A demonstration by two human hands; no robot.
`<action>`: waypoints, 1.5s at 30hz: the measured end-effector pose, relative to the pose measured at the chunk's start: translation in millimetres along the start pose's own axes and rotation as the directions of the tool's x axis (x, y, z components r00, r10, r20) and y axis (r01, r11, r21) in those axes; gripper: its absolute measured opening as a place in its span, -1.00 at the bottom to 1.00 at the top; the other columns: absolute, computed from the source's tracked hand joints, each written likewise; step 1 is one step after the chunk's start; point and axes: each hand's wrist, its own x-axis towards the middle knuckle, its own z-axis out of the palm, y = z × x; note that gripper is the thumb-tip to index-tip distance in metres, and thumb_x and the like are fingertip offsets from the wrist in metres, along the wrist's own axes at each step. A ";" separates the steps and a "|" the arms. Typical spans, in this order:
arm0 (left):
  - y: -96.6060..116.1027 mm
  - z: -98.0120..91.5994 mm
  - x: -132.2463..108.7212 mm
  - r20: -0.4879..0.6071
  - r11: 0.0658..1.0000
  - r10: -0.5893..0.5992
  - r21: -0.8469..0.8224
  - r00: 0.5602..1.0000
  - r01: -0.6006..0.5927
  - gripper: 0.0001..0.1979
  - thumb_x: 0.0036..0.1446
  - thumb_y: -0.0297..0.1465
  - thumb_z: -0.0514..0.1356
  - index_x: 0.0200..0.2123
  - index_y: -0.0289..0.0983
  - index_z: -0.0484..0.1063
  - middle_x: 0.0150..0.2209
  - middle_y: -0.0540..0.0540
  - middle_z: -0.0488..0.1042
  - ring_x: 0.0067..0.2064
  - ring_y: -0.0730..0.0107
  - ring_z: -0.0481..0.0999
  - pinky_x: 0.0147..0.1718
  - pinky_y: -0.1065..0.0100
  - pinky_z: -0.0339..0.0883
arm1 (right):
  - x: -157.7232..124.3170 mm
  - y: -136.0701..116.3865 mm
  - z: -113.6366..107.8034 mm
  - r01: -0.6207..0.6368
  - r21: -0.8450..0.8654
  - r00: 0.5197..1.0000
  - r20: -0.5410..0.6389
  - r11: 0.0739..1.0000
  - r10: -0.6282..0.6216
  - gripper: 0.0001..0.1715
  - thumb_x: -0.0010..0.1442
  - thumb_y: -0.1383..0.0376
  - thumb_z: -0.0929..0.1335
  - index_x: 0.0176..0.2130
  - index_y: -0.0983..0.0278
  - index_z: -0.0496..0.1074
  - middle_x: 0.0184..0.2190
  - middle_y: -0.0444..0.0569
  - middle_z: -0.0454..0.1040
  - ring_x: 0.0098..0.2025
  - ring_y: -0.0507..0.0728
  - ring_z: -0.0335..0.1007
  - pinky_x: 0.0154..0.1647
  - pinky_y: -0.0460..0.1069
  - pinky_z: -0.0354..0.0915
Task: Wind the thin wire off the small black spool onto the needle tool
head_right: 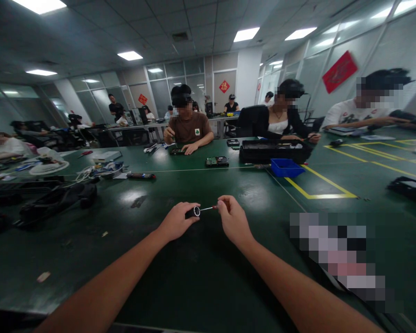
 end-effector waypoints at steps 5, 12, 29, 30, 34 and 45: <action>8.5 -10.1 1.2 -0.097 0.993 0.088 0.083 0.991 -0.080 -0.58 0.21 -0.42 0.23 0.14 -0.12 0.38 0.01 -0.08 0.49 0.03 0.20 0.40 0.05 0.14 0.23 | 6.6 2.5 3.4 -0.239 0.500 0.969 0.068 0.833 0.237 -0.77 0.14 0.11 0.40 -0.34 0.24 0.46 -0.44 -0.08 0.44 -0.40 0.10 0.37 -0.20 0.07 0.39; -0.4 -9.5 5.1 -0.023 0.994 0.059 0.089 0.998 -0.057 -0.61 0.21 -0.41 0.23 0.12 -0.12 0.40 0.00 -0.09 0.50 0.02 0.17 0.41 0.06 0.07 0.22 | 13.2 9.9 -0.6 -0.342 0.559 0.919 0.029 0.756 0.394 -0.83 0.17 0.22 0.41 -0.43 0.24 0.47 -0.49 -0.10 0.39 -0.46 0.04 0.31 -0.31 0.00 0.41; 1.6 -5.4 1.2 -0.021 0.999 0.040 -0.007 0.999 -0.041 -0.58 0.16 -0.35 0.29 0.10 -0.13 0.43 -0.08 -0.08 0.54 -0.06 0.18 0.44 0.03 0.10 0.25 | 4.7 2.6 1.8 -0.191 0.265 0.981 0.013 0.945 0.195 -0.60 0.11 -0.02 0.41 -0.31 0.27 0.49 -0.42 -0.05 0.49 -0.37 0.11 0.39 -0.27 0.04 0.33; 1.5 -5.4 1.0 -0.016 0.999 0.036 -0.008 0.999 -0.036 -0.58 0.16 -0.35 0.29 0.10 -0.13 0.43 -0.08 -0.08 0.54 -0.06 0.18 0.44 0.03 0.09 0.25 | 3.9 0.3 0.8 -0.180 0.211 0.983 0.010 0.961 0.182 -0.60 0.14 -0.03 0.39 -0.31 0.27 0.49 -0.44 -0.06 0.48 -0.39 0.10 0.38 -0.30 0.03 0.31; 1.4 -6.1 0.4 -0.003 1.000 0.023 -0.010 1.000 -0.023 -0.59 0.18 -0.34 0.27 0.11 -0.14 0.42 -0.07 -0.08 0.53 -0.05 0.19 0.44 0.03 0.09 0.25 | 0.9 -8.7 -3.9 -0.133 -0.009 0.991 -0.003 0.991 0.133 -0.53 0.19 -0.08 0.34 -0.37 0.26 0.50 -0.56 -0.12 0.43 -0.49 0.08 0.32 -0.42 0.00 0.21; 1.4 -6.2 0.4 -0.005 0.999 0.032 0.016 0.999 -0.032 -0.60 0.17 -0.32 0.28 0.10 -0.13 0.43 -0.09 -0.08 0.54 -0.06 0.18 0.45 0.02 0.09 0.26 | -0.2 -8.3 -7.1 -0.078 -0.217 0.997 -0.035 0.973 0.072 -0.39 0.16 -0.21 0.31 -0.56 0.22 0.38 -0.69 -0.12 0.37 -0.62 0.07 0.23 -0.54 -0.01 0.11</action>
